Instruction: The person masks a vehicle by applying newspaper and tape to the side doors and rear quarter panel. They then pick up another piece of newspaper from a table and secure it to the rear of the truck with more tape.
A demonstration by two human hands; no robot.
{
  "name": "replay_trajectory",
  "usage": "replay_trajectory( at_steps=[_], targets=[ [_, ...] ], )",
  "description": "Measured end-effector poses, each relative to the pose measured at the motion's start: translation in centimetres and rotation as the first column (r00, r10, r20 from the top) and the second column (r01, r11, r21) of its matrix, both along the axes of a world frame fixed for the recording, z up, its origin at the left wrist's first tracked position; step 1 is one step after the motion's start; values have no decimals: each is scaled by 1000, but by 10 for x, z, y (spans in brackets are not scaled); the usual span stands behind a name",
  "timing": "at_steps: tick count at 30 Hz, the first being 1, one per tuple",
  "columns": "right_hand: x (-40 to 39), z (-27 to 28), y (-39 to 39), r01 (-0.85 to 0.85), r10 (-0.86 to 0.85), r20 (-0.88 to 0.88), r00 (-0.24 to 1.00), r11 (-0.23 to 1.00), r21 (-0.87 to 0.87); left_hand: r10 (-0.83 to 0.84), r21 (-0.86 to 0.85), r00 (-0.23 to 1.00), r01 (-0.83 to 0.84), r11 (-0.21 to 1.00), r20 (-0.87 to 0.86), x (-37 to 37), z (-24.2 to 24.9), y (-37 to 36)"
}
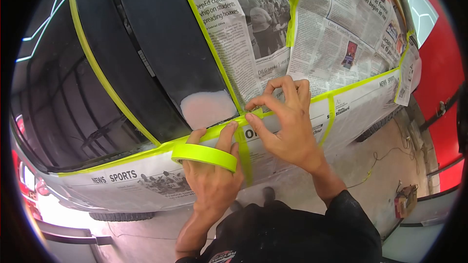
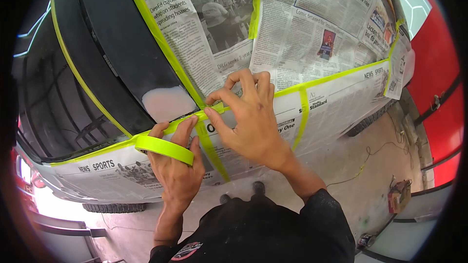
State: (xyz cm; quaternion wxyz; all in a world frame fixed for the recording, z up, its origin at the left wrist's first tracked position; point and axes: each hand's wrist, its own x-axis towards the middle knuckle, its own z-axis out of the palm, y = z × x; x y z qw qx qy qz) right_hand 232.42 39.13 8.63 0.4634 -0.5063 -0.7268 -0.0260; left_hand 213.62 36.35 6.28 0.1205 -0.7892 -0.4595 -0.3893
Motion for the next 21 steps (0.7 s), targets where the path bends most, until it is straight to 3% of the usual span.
replay_trajectory(
  at_steps=[5,8,11,21],
  targets=[
    [9,10,9,-114,118,60,991,992,-62,31,9,998,-31,999,-51,1,0,2],
    [12,15,15,-162,168,67,984,983,-83,77,106,992,-66,992,-101,6,-1,8],
    [11,20,17,-181,192,69,979,974,-132,57,129,998,-53,990,-26,8,-4,11],
    [0,7,15,-132,132,80,988,991,-2,12,38,998,-9,999,-62,-6,0,4]
  ],
)
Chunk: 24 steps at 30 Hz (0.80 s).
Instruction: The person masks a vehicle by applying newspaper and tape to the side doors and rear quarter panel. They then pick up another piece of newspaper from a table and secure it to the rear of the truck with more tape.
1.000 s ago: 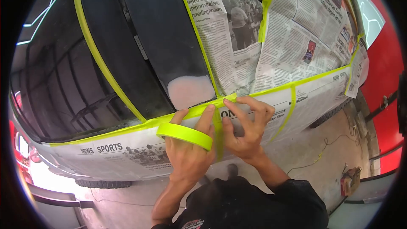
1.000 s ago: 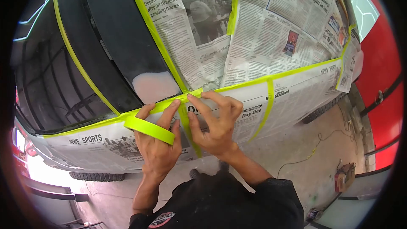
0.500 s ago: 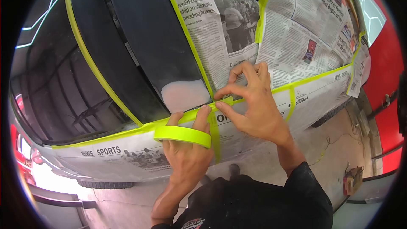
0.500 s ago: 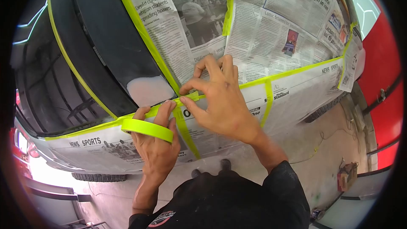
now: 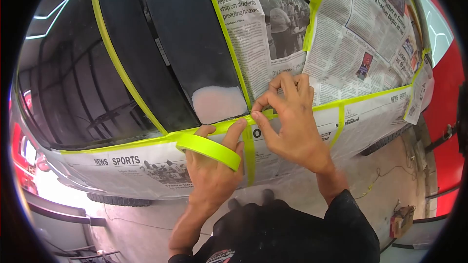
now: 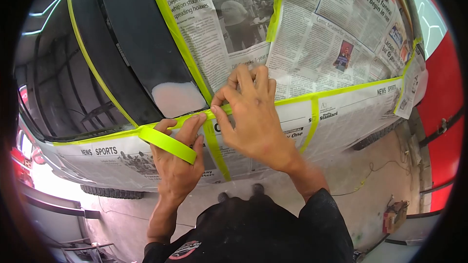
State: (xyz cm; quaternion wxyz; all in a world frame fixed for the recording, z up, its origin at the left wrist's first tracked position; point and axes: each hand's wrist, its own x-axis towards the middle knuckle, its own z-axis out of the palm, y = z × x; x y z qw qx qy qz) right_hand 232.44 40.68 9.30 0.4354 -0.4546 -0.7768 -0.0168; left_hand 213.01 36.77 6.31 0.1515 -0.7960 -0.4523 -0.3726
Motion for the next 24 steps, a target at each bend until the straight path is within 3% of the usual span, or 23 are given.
replay_trajectory(
  at_steps=[3,6,8,11,14,17,24],
  targets=[
    [-2,1,-2,40,-40,13,999,999,-12,-6,43,1000,6,999,-8,8,-1,5],
    [-6,2,-5,77,-76,16,997,997,-31,16,-62,1000,-16,998,2,12,0,3],
    [-7,1,-7,92,-93,-2,996,994,-49,7,-30,1000,-7,1000,7,15,1,4],
    [-7,-10,-2,179,-176,-64,982,983,42,-28,-45,1000,29,999,10,13,-1,5],
    [2,-14,3,125,-105,-219,970,989,80,24,-44,999,-23,999,37,2,0,-5],
    [7,-14,-6,91,-75,-188,979,993,81,117,4,993,-117,993,22,-19,-6,-14],
    [11,-22,-6,109,-78,-241,967,987,120,89,25,996,-90,996,24,-10,-5,-4]
  ],
)
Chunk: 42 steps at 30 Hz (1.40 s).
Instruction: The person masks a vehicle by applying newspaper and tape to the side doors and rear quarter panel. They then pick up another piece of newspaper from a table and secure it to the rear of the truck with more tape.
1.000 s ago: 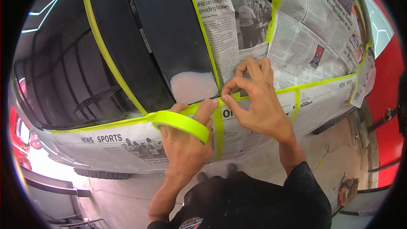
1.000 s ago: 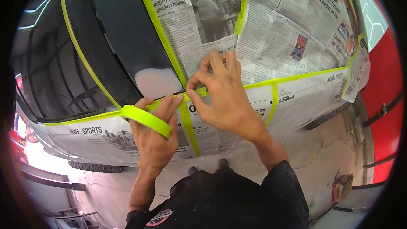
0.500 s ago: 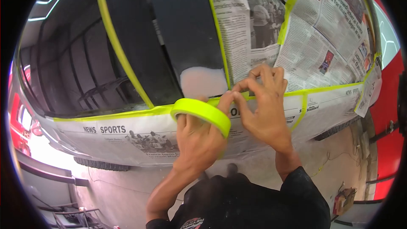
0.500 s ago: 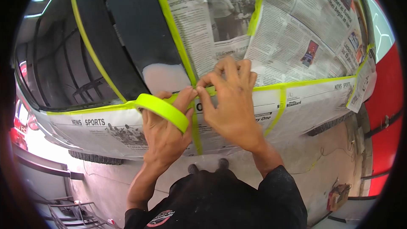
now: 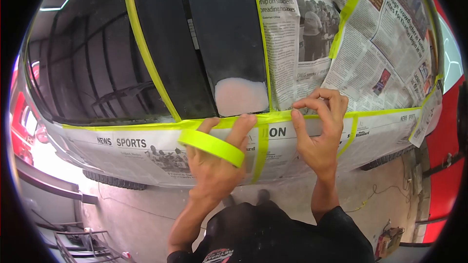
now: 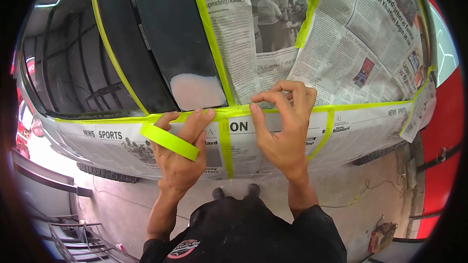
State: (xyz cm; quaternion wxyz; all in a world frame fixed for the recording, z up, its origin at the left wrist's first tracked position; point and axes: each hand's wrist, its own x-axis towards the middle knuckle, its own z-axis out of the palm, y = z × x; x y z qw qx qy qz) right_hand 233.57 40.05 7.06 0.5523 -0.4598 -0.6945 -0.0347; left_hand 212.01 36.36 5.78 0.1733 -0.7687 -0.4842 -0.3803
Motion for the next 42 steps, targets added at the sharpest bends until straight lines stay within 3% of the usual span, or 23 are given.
replay_trajectory(
  at_steps=[6,14,21,23,27,36,42],
  targets=[
    [4,-1,0,-35,36,-32,999,998,45,39,9,999,-39,999,-9,2,-9,-8],
    [5,-15,8,-67,105,-265,958,986,150,-35,62,998,38,997,-47,57,-23,0],
    [8,-16,7,-116,165,-349,922,981,158,28,50,997,-24,998,-75,34,-22,-4],
    [7,-17,6,-96,141,-322,936,984,151,5,20,991,-2,1000,-130,40,-22,-5],
    [8,-15,6,-98,129,-271,954,987,124,-73,-53,997,72,996,-17,67,-18,-1],
    [1,9,-2,-120,122,15,992,987,-105,-1,15,1000,2,1000,-3,18,-6,-10],
    [4,22,1,-109,127,161,979,987,-117,-5,30,1000,5,1000,13,19,-4,-6]
  ],
)
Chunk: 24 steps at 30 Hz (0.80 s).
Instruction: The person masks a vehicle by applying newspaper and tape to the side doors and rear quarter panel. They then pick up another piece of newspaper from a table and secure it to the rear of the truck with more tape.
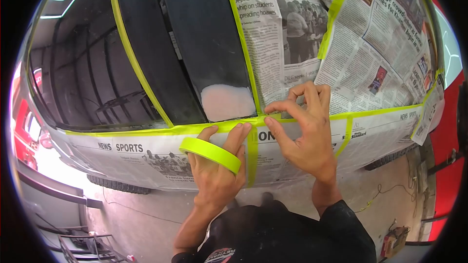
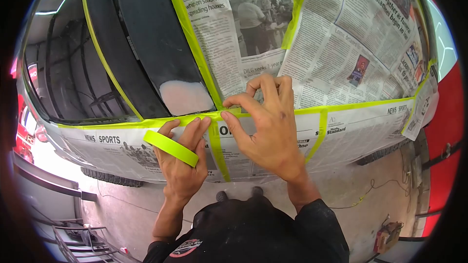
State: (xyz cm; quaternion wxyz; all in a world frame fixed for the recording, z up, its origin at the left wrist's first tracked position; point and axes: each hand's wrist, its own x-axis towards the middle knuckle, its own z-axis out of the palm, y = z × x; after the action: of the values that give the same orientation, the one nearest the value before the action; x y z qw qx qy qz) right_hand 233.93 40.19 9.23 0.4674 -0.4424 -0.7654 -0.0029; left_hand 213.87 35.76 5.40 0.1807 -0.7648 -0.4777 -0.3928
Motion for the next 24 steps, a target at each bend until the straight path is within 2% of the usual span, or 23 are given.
replay_trajectory(
  at_steps=[6,12,15,18,24],
  targets=[
    [-8,0,4,-36,37,39,999,999,-27,47,-23,999,-47,999,17,-12,6,0],
    [-1,-4,1,-50,50,-79,996,999,2,124,23,992,-125,992,32,-47,2,-8],
    [-3,-4,1,-30,34,-102,994,999,40,82,57,991,-88,995,102,-26,1,-11],
    [-7,-5,3,-14,21,-111,994,998,64,70,58,995,-74,996,68,-11,-1,-3],
    [0,-8,3,-34,47,-165,985,996,83,193,73,979,-198,978,65,-48,-6,-5]
  ],
)
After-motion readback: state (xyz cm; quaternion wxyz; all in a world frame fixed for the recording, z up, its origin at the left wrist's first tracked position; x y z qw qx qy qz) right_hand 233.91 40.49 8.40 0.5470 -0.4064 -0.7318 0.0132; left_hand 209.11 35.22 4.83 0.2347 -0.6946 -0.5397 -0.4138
